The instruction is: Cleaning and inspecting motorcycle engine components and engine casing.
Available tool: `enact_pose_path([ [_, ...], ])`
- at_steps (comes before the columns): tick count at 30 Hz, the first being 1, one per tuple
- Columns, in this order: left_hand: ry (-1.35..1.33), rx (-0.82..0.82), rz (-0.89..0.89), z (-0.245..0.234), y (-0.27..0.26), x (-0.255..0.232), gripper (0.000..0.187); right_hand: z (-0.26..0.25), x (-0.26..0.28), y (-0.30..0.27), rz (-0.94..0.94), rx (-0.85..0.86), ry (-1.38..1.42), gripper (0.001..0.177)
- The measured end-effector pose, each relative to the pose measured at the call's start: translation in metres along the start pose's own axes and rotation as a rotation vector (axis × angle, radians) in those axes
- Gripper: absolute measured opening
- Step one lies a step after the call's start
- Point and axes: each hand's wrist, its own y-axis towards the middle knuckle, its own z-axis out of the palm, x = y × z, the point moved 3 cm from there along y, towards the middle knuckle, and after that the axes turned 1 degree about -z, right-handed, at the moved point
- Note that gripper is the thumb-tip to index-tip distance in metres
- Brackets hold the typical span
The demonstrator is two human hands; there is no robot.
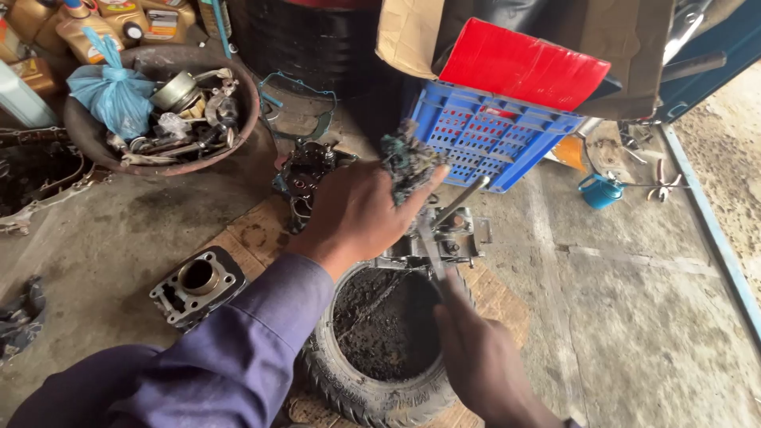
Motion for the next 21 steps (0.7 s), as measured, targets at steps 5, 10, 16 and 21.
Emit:
enact_pose_path([
  [5,0.103,0.158,-0.151,0.006,-0.001,0.005,0.061,-0.004,0.007,0.000,0.026,-0.089,0.062,0.066],
  [10,0.194,0.245,-0.244,0.005,0.003,0.003,0.067,-0.007,-0.003,0.000,0.022,0.006,-0.010,0.059],
  [16,0.094,0.080,-0.060,0.009,0.001,0.001,0.064,-0.009,0.001,0.001,0.004,-0.091,-0.037,0.063],
  [21,0.177,0.306,-0.259,0.008,-0.002,-0.004,0.071,-0.010,0.003,-0.013,-0.116,-0.211,0.162,0.059],
])
